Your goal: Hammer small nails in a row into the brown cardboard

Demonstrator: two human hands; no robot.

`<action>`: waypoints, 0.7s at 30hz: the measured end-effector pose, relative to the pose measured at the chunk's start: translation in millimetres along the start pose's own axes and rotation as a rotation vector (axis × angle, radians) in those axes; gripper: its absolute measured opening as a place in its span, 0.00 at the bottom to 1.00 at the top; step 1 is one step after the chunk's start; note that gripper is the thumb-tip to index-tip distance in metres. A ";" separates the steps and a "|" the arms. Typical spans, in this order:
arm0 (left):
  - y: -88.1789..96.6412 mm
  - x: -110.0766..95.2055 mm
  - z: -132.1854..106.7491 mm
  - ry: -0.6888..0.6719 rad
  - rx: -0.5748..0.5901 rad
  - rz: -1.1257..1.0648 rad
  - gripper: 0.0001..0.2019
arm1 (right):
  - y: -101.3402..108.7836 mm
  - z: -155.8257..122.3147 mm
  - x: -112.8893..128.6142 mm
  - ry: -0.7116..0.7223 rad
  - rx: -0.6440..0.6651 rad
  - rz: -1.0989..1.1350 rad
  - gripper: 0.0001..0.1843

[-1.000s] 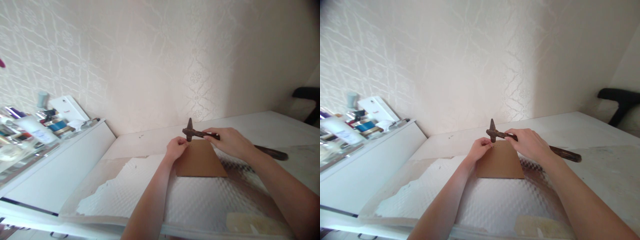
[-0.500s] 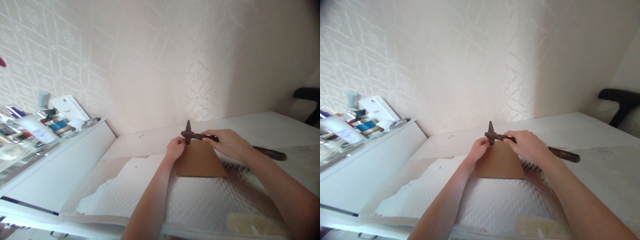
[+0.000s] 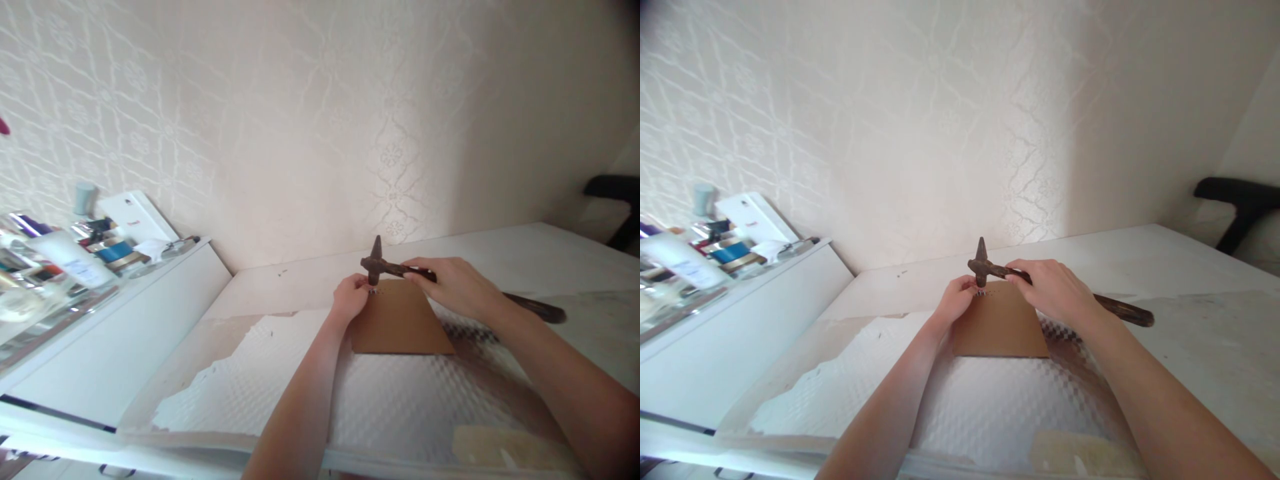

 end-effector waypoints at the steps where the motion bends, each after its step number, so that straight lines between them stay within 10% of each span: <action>1: 0.0 0.1 0.0 0.004 0.001 -0.001 0.10 | 0.0 0.1 -1.1 -0.002 -0.004 -0.001 0.18; 21: -0.5 -2.9 -0.3 -0.009 0.011 0.020 0.11 | -1.0 -0.3 3.3 0.019 0.006 0.006 0.17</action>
Point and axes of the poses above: each hand's wrist, its own z-axis towards the middle knuckle, its own y-axis out of the back of the hand, x = y × z, the point moved 9 cm from there along z, towards the middle knuckle, and after that the axes turned 5 degrees about y, right-handed, at the moved point
